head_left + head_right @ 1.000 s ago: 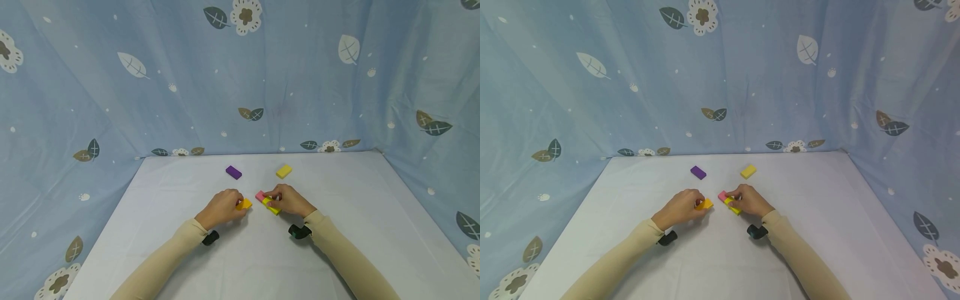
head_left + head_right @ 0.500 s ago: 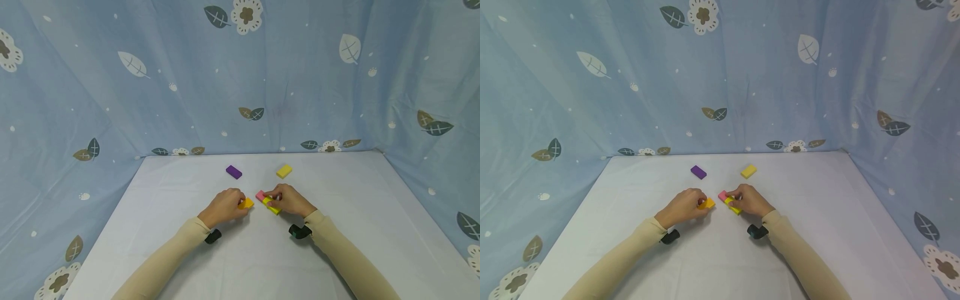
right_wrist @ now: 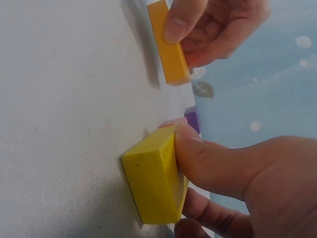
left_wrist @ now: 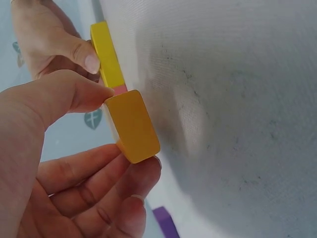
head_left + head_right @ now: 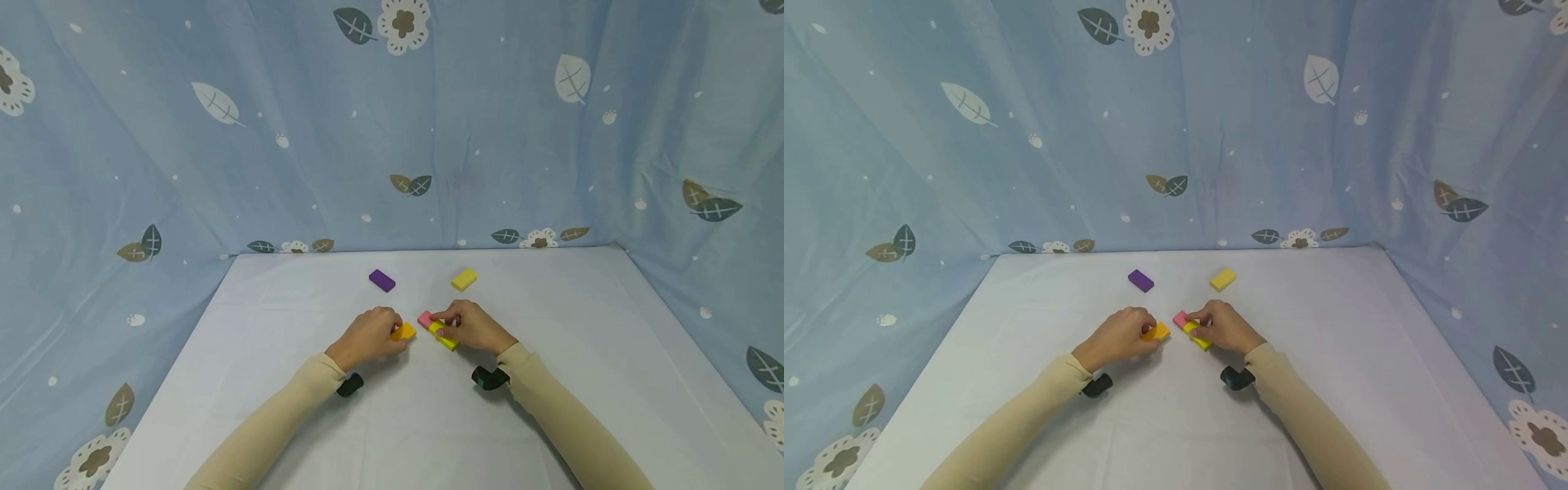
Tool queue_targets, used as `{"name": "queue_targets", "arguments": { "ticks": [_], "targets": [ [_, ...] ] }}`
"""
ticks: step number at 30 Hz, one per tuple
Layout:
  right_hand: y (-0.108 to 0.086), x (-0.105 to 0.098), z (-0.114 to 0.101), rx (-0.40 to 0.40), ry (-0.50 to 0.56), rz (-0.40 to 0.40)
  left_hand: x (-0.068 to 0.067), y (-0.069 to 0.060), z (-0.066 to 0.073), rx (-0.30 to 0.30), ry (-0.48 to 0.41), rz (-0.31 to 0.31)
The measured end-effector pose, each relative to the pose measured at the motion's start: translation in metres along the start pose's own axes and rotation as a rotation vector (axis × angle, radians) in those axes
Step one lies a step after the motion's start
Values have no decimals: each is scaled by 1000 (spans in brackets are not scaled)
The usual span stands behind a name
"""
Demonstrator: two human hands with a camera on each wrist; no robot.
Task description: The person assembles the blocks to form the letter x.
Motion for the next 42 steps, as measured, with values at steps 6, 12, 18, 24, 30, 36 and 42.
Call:
{"name": "queue_targets", "arguments": {
  "ticks": [6, 12, 18, 24, 30, 36, 42],
  "targets": [
    [0, 0, 0, 4, 7, 3, 2, 3, 2, 9, 0, -2],
    [0, 0, -1, -6, -3, -5, 5, 6, 2, 7, 9, -9],
    [-1, 1, -2, -11, -14, -7, 8, 9, 2, 13, -3, -19],
    [-1, 1, -2, -13, -8, -7, 9, 11, 2, 16, -8, -15],
    [0, 1, -2, -15, -6, -8, 9, 11, 2, 8, 2, -12],
    [0, 0, -1, -3, -1, 0, 10, 12, 4, 11, 5, -5],
    [0, 1, -2, -9, 0, -7, 11, 14, 5, 4, 10, -9]
  ]
}}
Point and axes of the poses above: each hand's wrist, its own y-axis towards the middle knuckle, its own x-axis out of the palm, z = x × y, the point moved 4 cm from there along y, towards the middle knuckle, and after that the axes turned 4 degrees about y, right-handed, at the moved point
